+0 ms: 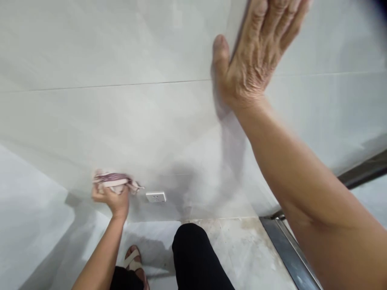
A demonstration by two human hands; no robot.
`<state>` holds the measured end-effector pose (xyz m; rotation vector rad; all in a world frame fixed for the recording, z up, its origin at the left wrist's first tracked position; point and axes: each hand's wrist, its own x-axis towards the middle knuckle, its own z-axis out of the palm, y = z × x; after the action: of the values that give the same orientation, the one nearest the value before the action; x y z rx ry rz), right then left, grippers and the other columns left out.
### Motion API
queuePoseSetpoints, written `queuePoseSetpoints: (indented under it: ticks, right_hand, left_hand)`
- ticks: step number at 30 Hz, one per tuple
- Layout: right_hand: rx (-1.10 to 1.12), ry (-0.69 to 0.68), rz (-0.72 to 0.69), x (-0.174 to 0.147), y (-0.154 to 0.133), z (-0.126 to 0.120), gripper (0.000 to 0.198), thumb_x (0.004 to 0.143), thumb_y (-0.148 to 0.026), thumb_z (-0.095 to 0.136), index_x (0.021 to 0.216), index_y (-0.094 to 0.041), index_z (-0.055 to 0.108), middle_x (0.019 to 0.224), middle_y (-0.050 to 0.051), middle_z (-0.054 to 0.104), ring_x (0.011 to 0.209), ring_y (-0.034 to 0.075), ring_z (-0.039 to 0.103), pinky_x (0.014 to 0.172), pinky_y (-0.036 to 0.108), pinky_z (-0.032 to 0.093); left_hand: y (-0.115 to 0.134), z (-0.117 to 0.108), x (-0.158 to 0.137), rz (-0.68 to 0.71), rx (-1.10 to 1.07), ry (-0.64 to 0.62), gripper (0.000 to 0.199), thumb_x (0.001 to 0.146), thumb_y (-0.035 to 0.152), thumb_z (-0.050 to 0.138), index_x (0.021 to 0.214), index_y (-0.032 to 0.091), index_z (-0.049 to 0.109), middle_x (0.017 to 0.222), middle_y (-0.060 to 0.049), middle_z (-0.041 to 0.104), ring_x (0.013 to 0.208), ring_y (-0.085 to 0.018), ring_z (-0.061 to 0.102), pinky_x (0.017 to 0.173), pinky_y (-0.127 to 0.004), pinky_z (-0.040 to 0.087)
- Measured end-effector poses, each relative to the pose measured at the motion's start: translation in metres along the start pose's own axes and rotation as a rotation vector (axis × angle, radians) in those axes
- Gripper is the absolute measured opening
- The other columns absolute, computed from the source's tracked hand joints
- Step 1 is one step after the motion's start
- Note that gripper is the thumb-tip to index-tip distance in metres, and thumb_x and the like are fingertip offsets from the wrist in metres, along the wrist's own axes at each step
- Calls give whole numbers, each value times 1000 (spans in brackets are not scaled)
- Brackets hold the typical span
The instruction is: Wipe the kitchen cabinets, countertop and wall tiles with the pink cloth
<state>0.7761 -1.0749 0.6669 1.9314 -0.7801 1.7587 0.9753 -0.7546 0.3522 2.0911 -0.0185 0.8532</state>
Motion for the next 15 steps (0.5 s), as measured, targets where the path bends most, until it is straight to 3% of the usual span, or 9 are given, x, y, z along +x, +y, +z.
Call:
queuePoseSetpoints:
  ticks: [3,5,7,9,12,15]
  right_hand:
    - [24,-37,-1,-1,1,-4,82,101,-62,18,158,-3,25,161,20,28,153,32,19,123,51,5]
    - [62,-82,10,0,1,-8,79,102,-60,21,159,-5,22,163,18,24,153,31,15,123,52,1]
    - [93,-133,14,1,0,-11,77,103,-58,24,159,-6,21,165,16,21,154,32,12,123,55,-1]
    - [98,-169,13,3,0,-13,77,103,-58,24,159,-6,19,165,15,19,154,33,11,122,59,-2]
    - [87,-184,9,5,1,-14,78,102,-60,20,159,-6,19,166,13,19,154,32,12,124,59,-2]
    - [73,-189,11,6,2,-13,79,101,-61,17,160,-9,21,166,9,20,155,30,13,126,55,0]
  left_hand:
    - [12,6,3,-199,-40,133,64,68,37,64,126,22,44,140,-16,39,132,-43,40,112,-64,31]
    - [31,12,-14,-165,-71,121,64,71,36,62,130,23,41,140,-15,38,132,-42,39,112,-65,30]
    - [54,20,-47,24,-98,82,67,73,39,65,133,20,42,142,-18,33,136,-42,34,114,-64,29]
    - [76,31,-86,276,-128,2,60,72,43,69,125,19,53,141,-20,35,137,-42,32,114,-62,31]
    - [100,53,-142,628,-183,-281,31,75,45,73,101,28,69,127,-13,50,125,-39,45,109,-58,39]
    - [106,74,-180,839,-214,-526,10,85,37,69,93,39,75,108,-8,61,108,-31,55,101,-52,46]
